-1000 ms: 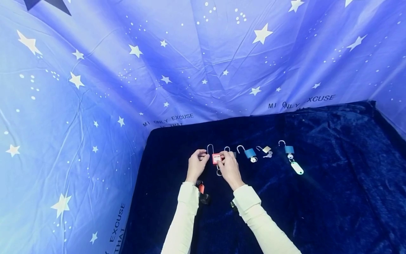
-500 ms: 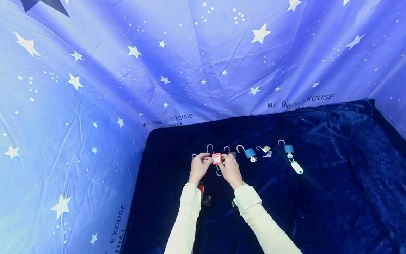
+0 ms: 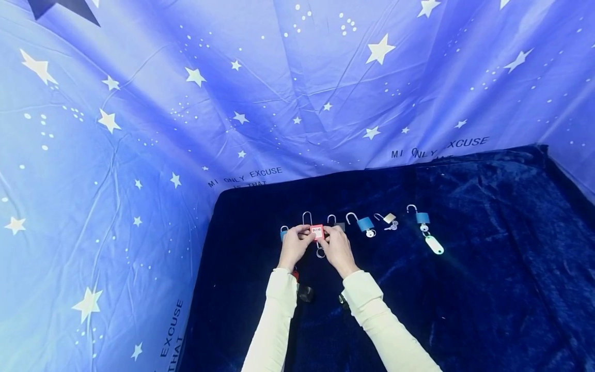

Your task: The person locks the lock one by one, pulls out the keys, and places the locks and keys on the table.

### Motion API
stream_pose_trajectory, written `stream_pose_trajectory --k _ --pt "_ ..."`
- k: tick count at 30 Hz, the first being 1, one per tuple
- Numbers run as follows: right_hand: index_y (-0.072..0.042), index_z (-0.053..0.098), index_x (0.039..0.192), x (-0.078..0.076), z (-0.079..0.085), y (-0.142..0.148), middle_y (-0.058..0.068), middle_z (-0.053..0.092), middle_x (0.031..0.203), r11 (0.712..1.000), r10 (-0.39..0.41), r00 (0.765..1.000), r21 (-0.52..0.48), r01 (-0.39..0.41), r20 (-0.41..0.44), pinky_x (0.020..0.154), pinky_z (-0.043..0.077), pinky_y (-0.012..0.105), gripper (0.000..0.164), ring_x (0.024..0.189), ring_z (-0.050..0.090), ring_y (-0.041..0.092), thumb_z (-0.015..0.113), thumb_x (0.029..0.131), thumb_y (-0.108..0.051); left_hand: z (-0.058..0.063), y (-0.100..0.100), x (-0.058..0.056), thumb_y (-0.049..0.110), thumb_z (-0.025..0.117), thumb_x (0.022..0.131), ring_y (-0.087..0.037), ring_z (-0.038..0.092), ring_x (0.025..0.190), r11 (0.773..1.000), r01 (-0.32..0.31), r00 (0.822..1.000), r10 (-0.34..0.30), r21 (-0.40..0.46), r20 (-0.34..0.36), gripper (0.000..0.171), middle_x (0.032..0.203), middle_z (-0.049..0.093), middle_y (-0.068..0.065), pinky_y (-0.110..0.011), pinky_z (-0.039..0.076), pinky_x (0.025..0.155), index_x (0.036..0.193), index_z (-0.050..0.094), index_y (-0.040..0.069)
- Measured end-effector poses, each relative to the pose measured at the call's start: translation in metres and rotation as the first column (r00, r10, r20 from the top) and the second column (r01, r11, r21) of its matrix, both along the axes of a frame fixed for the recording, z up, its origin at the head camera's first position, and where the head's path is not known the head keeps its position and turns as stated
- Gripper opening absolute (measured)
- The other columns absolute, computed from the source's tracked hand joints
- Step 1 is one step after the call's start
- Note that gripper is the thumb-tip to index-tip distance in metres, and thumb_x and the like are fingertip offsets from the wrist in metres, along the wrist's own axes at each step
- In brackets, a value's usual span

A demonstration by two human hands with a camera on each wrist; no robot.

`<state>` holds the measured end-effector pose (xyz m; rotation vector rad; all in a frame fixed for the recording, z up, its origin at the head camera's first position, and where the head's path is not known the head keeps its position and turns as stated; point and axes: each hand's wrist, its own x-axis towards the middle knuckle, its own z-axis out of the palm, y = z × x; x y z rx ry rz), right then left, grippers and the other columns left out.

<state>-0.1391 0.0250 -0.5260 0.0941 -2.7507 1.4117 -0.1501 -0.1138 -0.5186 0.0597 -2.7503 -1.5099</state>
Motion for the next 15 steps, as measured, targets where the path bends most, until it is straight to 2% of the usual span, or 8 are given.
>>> stream_pose_trajectory --k 7,15 --pt "0.002 0.069 0.118 0.0 -0.002 -0.001 0.015 0.065 0.096 0.999 -0.023 1.0 -0.023 0.022 -0.014 0.081 0.054 0.045 0.033 0.086 0.068 0.028 0.075 0.087 -0.01 -0.001 0.006 0.003 0.007 0.073 0.088 -0.025 0.071 0.085 0.998 -0.066 0.998 0.066 0.018 -0.007 0.027 0.097 0.075 -0.015 -0.03 0.057 0.076 0.113 0.071 -0.003" --pt "0.002 0.068 0.121 0.001 -0.003 0.0 0.016 0.066 0.1 0.996 -0.034 0.999 -0.085 0.035 0.017 0.081 0.056 0.043 0.036 0.084 0.07 0.026 0.074 0.087 -0.009 -0.003 0.013 0.006 0.008 0.075 0.086 -0.025 0.074 0.087 0.984 -0.165 0.986 0.166 0.07 -0.001 0.029 0.1 0.076 -0.013 -0.035 0.058 0.08 0.114 0.073 0.0"
